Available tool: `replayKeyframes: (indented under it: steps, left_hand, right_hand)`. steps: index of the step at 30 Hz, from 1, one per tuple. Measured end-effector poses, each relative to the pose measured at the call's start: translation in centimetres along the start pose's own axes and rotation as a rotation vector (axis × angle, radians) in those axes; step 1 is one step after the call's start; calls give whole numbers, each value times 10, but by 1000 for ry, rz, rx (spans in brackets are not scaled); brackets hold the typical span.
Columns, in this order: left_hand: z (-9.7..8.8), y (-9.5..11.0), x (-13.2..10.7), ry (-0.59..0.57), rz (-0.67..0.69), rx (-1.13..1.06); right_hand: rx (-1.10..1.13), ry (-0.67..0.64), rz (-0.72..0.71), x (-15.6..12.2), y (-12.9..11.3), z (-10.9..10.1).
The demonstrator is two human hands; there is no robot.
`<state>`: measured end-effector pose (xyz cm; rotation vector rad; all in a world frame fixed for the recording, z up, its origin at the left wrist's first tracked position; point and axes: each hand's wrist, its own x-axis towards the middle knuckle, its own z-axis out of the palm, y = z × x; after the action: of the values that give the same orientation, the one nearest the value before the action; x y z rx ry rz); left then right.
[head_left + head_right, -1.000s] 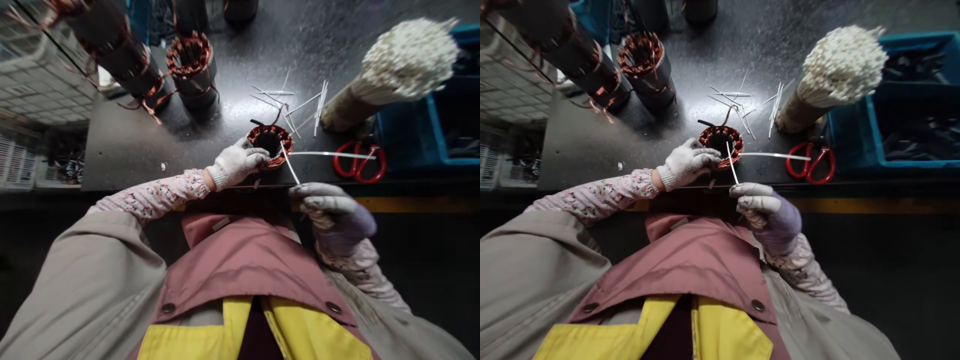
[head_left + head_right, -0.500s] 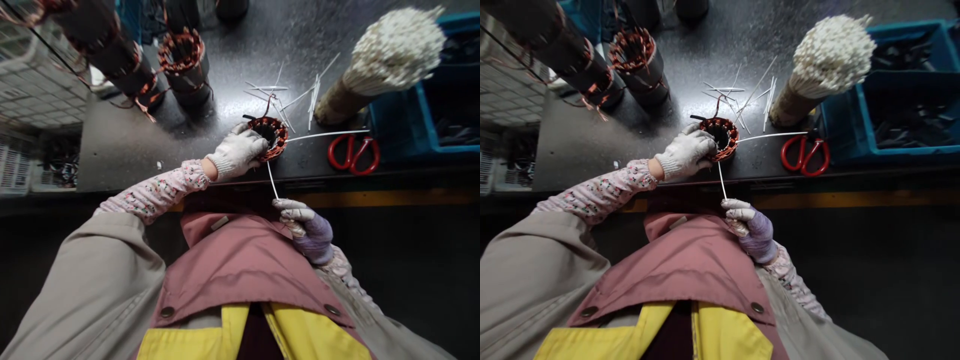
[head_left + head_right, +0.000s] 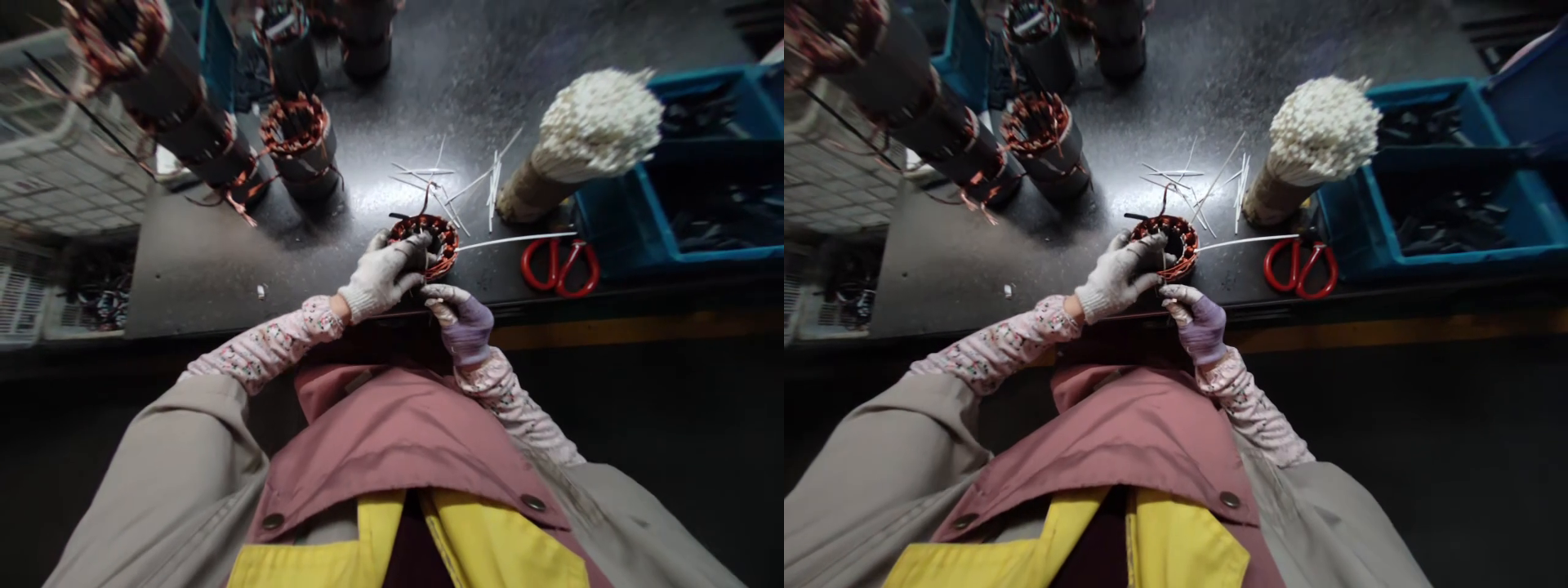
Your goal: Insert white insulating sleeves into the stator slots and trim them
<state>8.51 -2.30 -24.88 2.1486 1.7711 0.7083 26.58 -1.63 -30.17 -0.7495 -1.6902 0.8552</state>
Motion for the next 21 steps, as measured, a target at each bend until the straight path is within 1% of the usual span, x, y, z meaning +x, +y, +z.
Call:
replayKeyframes:
  steps: [2, 3, 5, 7, 9, 11, 14, 17, 19, 21]
  left_hand:
    - [12, -4, -5, 102, 48, -62]
    - [17, -6, -7, 149, 77, -83]
    - [24, -10, -7, 226, 149, -105]
    - [26, -13, -5, 267, 246, -105]
    - [25, -16, -3, 270, 330, -82]
    - [24, -16, -2, 259, 364, -50]
    - [24, -14, -2, 235, 352, -12]
    - [25, -13, -2, 222, 350, -7]
    - [25, -13, -1, 226, 365, -7]
    - [26, -13, -1, 220, 364, -2]
  right_hand:
    - [-55, 41, 47, 1, -8, -3]
    - [-85, 43, 46, 1, -14, -5]
    - [-141, -1, 29, 3, -26, -12]
    - [-193, -65, 26, 7, -35, -16]
    - [-245, -97, 22, 14, -38, -16]
    - [-302, -101, 22, 21, -34, -15]
    - [-365, -142, 55, 27, -28, -13]
    - [-373, -201, 74, 26, -30, -15]
    - [-374, -195, 90, 27, -32, -16]
    - [-393, -177, 140, 29, -29, -15]
